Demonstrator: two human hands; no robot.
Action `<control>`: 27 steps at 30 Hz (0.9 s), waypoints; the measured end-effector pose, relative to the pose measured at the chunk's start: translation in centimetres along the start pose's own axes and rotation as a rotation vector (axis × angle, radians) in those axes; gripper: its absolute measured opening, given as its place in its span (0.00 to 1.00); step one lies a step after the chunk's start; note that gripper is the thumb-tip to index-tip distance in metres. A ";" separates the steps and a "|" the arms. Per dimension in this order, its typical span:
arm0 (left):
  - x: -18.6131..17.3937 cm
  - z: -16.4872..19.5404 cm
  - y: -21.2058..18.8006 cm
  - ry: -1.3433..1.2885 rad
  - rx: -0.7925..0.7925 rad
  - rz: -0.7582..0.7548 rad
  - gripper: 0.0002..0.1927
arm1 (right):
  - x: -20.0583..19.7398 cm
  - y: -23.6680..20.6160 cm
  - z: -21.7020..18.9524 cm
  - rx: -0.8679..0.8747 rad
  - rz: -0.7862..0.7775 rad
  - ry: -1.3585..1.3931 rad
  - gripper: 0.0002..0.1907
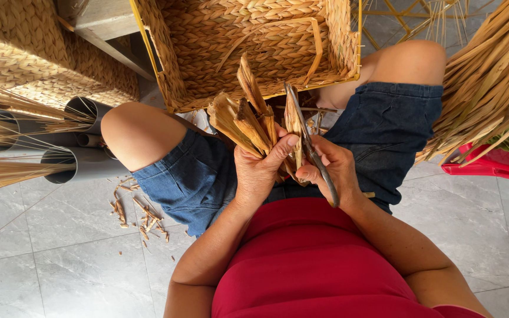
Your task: The person sits on a low stool and uses scissors to trim excess woven strands from the edge of a water-hyacinth basket. They then gather dried palm leaf stalks, strip and sort them by hand, and cut the stalks to length with scissors over the floor.
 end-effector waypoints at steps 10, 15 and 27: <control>-0.1 0.0 -0.1 0.073 0.002 -0.013 0.07 | -0.1 0.0 -0.3 0.086 0.021 0.073 0.36; -0.1 -0.1 0.0 0.099 0.009 0.010 0.09 | -0.4 0.6 -1.2 -0.003 0.045 0.086 0.27; -2.7 0.7 0.7 0.020 0.078 0.085 0.15 | -7.0 4.7 -5.4 -0.282 0.398 0.016 0.12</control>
Point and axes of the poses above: each hand's wrist, its own y-axis towards the middle knuckle, its own x-axis out of the palm, z = x × y, the point moved 2 cm from there along y, towards the middle knuckle, and after that the axes turned 7 degrees about -x, right-handed, at the moved point
